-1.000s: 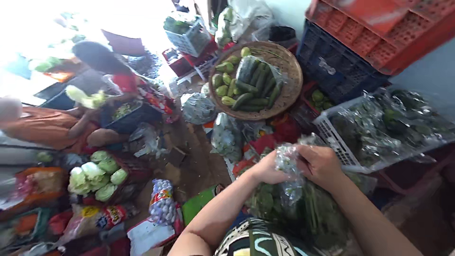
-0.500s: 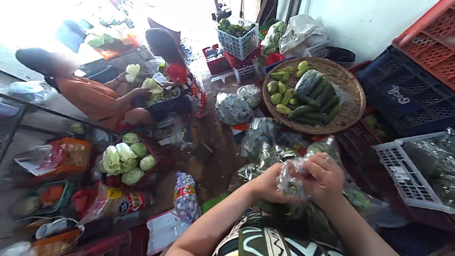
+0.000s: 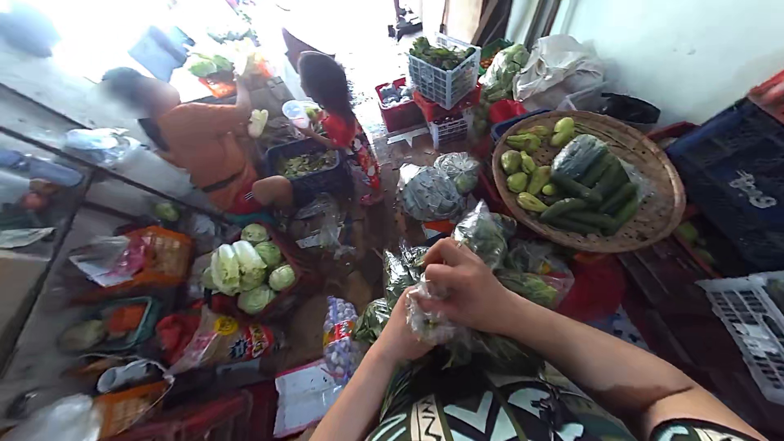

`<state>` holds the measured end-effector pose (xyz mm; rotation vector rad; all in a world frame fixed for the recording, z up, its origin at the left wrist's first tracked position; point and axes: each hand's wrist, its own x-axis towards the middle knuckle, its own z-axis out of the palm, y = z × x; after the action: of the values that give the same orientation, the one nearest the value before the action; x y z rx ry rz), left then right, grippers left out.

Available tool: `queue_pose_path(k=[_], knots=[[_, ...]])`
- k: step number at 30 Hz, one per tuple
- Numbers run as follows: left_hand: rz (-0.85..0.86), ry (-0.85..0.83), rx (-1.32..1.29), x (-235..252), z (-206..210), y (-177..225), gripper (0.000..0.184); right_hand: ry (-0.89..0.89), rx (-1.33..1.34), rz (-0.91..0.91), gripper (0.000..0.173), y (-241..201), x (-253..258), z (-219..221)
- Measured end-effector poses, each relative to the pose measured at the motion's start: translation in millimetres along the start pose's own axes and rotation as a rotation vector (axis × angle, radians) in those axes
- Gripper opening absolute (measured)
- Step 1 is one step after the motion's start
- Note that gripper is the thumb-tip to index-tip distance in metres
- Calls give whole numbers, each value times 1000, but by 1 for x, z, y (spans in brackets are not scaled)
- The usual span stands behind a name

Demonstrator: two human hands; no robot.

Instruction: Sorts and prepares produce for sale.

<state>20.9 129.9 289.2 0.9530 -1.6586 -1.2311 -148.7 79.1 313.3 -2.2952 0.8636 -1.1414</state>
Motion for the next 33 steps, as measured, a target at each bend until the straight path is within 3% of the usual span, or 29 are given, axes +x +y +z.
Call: queue_pose_path(k=[3, 4, 7, 9, 13, 17, 21, 24, 27, 31, 33], knots=[[-32, 111, 90, 6, -15, 1, 40, -195, 408, 121, 34, 14, 19, -3], [-52, 145, 118, 9, -21, 0, 39, -277, 480, 97, 51, 22, 24, -7], [-170, 272, 271, 26, -44, -4, 38, -474, 315, 52, 118, 46, 38, -7], [-108, 337, 275, 44, -57, -13, 37, -418, 100, 43, 132, 63, 45, 16], [175, 354, 66, 90, -69, -52, 46, -80, 15, -43, 108, 108, 69, 55], [269, 331, 237, 127, -79, -65, 48, -24, 184, -32, 86, 145, 100, 60], [313, 357, 622, 143, -93, -65, 41, -99, 309, -13, 64, 165, 124, 61], [374, 455, 767, 148, -103, -70, 40, -135, 346, -33, 52, 175, 132, 71], [406, 500, 750, 149, -114, -71, 46, -171, 477, 28, 45, 176, 137, 81], [429, 529, 772, 144, -132, -64, 51, -358, 726, 338, 32, 141, 171, 87], [481, 514, 711, 140, -145, -58, 51, -521, 757, 225, 38, 133, 193, 84]])
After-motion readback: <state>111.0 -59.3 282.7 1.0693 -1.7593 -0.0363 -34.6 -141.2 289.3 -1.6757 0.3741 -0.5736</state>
